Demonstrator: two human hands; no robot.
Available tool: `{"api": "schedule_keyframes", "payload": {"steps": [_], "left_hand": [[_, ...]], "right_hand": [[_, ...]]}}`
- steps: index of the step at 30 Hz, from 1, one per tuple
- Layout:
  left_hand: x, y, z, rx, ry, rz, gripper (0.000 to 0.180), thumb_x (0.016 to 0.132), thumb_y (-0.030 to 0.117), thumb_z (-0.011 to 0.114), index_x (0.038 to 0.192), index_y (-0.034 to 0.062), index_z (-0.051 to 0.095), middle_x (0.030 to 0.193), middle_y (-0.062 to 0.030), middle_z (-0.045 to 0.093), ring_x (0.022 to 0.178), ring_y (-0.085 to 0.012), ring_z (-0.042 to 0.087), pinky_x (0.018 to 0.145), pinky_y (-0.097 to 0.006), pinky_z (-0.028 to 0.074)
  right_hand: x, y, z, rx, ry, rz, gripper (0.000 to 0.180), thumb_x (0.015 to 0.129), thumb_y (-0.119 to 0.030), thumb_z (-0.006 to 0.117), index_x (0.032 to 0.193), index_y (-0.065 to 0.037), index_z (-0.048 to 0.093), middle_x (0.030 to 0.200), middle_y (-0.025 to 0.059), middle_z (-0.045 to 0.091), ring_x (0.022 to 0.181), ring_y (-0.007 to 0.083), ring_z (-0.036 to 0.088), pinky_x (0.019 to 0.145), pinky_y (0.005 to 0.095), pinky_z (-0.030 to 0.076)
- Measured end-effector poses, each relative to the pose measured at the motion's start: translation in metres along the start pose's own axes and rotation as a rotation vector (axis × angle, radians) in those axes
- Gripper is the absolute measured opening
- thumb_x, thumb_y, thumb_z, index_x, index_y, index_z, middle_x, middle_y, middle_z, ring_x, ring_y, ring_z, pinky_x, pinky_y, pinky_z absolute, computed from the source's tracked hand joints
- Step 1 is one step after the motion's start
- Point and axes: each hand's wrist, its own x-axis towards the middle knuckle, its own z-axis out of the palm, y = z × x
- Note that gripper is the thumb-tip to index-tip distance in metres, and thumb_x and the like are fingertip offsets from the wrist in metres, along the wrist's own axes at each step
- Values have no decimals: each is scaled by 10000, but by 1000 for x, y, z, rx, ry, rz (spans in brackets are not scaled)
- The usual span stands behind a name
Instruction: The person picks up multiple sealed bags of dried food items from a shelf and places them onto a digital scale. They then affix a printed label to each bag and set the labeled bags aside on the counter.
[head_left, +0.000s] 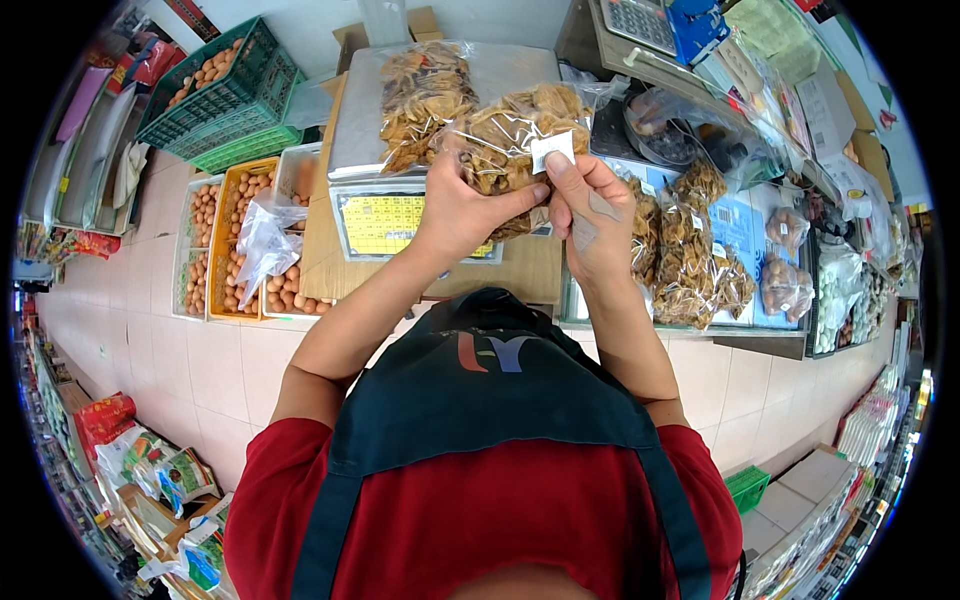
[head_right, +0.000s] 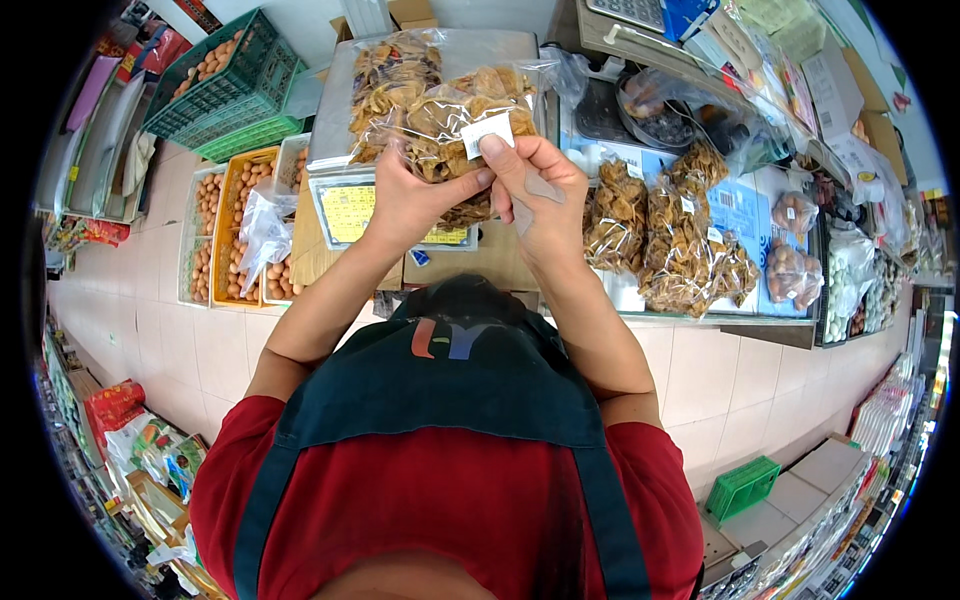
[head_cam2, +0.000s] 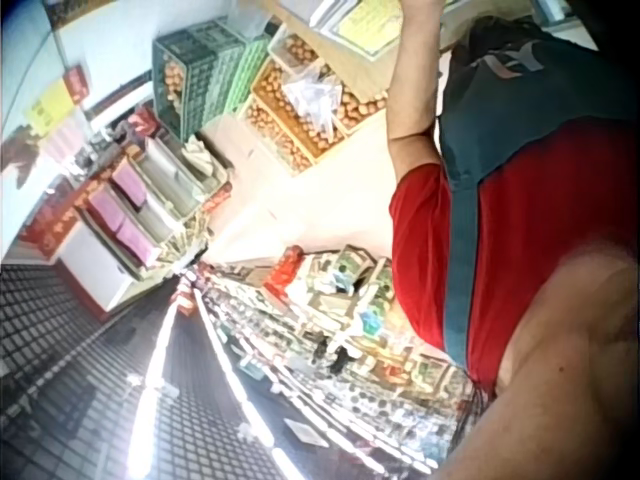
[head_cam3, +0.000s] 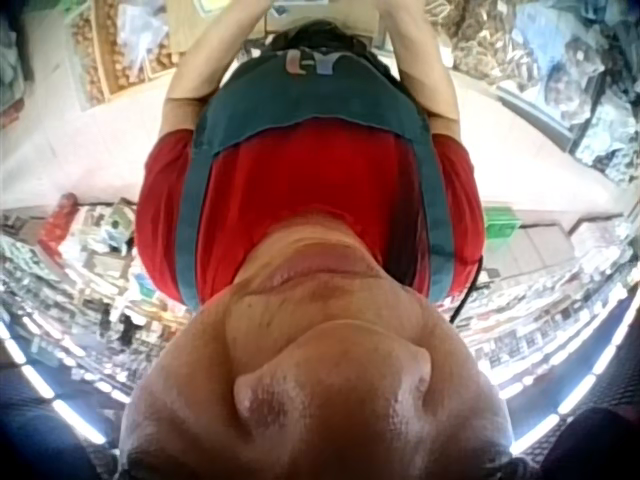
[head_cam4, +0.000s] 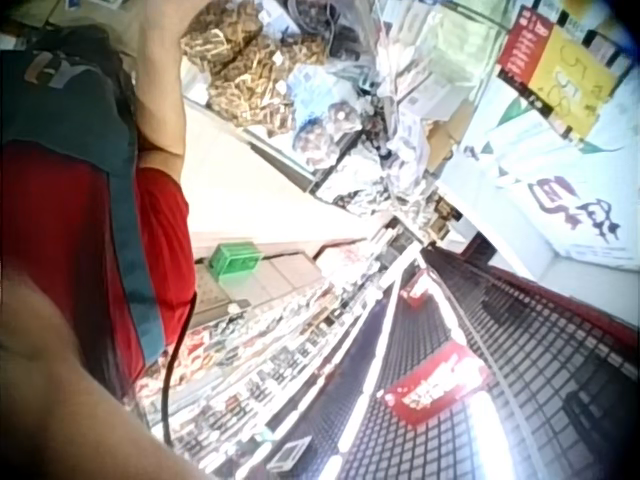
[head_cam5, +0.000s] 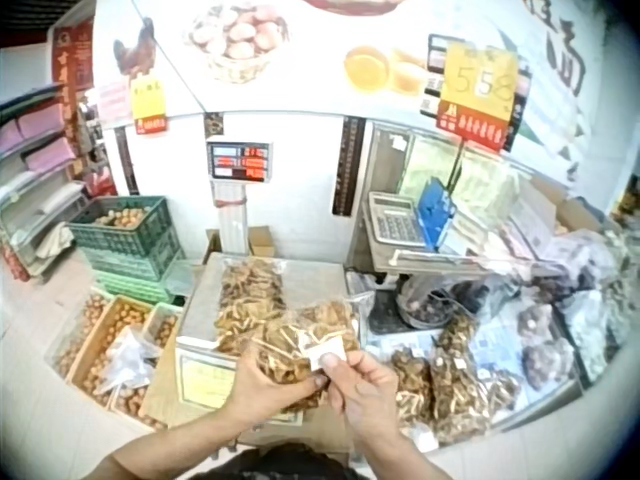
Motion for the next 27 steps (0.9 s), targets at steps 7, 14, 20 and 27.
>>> {"api": "schedule_keyframes", "payload": {"steps": [7,14,20,27], "left_hand": [[-9,-11,7,108,-15,-62,571,672,102,830,1113,-26,492,1017,-104,650,918,-144,630,812,-284,512],[-11,-12,24,-177,-9,-234,556,804,129,737,1233,-48,431,1179,-158,566,1036,-170,577,865,-294,491],[11,-5,-1,67,6,34,515,886,209,656,1301,4,432,1243,-151,542,1144,-204,519,964,-315,419],[79,-7,-111,550,382,183,449,832,213,674,1181,-35,541,1159,-153,596,1110,-221,543,890,-328,456]], "right_hand": [[8,-11,-26,-802,171,-324,477,602,-372,890,729,-18,597,507,-14,516,434,55,381,429,200,329],[-22,25,-75,-312,-168,-31,1071,600,-362,888,1369,80,288,1252,199,496,1194,248,473,1035,342,351],[6,-6,-126,-302,483,197,903,701,-334,826,1352,59,339,1171,185,571,946,234,634,768,336,544],[66,-3,-201,318,756,185,497,890,-310,638,1270,-27,488,1149,177,603,788,257,640,797,356,554]]}}
